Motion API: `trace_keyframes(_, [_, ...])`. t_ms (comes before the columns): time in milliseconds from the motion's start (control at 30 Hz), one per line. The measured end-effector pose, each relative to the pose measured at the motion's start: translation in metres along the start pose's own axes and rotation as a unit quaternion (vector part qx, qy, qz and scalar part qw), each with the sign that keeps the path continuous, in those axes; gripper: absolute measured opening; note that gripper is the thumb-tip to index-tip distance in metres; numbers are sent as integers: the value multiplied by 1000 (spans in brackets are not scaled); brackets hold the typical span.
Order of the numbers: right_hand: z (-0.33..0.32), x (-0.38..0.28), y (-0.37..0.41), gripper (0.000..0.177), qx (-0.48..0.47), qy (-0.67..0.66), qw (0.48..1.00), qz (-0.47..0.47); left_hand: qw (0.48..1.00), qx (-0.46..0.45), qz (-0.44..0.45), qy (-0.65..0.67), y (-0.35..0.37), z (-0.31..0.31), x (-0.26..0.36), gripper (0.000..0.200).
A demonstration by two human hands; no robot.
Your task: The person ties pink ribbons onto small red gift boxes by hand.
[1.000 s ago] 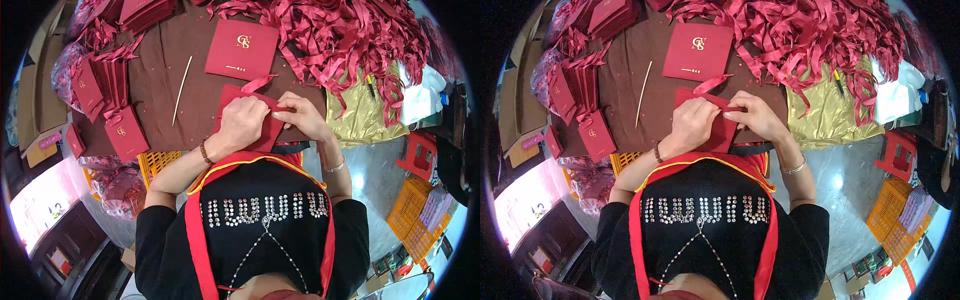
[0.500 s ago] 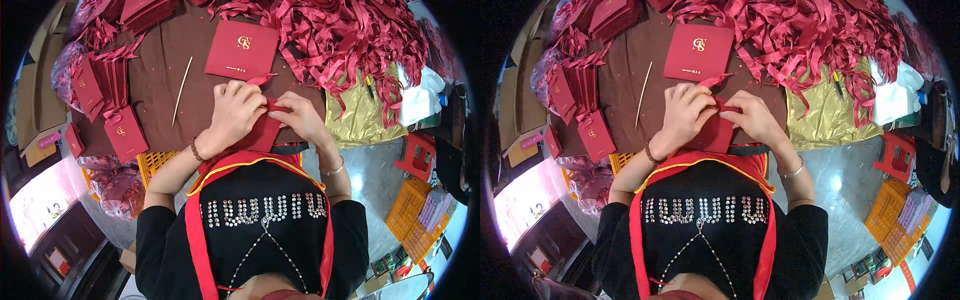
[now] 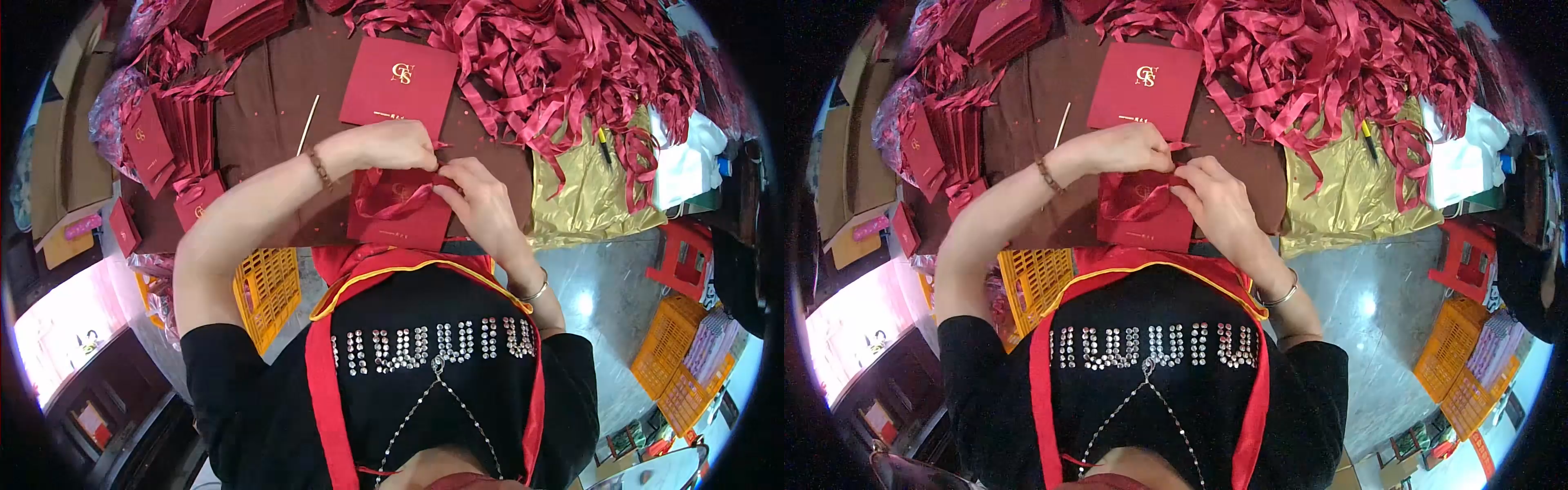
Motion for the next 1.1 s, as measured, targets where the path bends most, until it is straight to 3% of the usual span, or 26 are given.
trace_keyframes(200, [5,12,1,20,-5,-13,1000,-25,999,-16,-26,36,-10,9,-3,27])
trace_keyframes(233, [4,16,-1,20,-5,-14,1000,-27,999,17,-29,12,-11,8,-5,28])
trace_keyframes(333, [23,38,-2,18,-130,-162,976,69,995,84,-44,-16,-10,10,-9,29])
trace_keyframes(500, [24,43,-7,18,-176,-187,963,83,984,176,-37,-4,-1,7,-6,29])
trace_keyframes(667, [26,43,-6,18,-203,-224,945,125,982,187,-32,-2,-2,7,-9,31])
trace_keyframes(733, [30,36,-5,16,-241,-292,918,117,971,236,-30,-11,-6,-6,-6,28])
trace_keyframes(767, [30,34,-6,16,-243,-292,918,117,972,234,-16,23,-13,-15,-7,24])
trace_keyframes(833, [25,20,-11,14,-225,-251,941,26,961,270,44,49,-22,-35,-3,21])
trace_keyframes(933, [27,26,-13,15,-250,-254,932,65,937,284,133,155,-11,-64,38,21])
trace_keyframes(967, [29,29,-13,15,-257,-261,927,80,936,285,133,156,-12,-66,45,21])
trace_keyframes(1100, [30,28,-19,17,-257,-236,933,90,925,260,267,78,-17,-51,94,22])
Point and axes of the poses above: each hand's wrist, its own y-axis away from the middle knuckle, its own z-axis out of the palm, x = y × z, the point moved 7 cm from there along -y, towards the middle knuckle, and after that the axes turned 10 degrees about y, right-handed, at the moved point
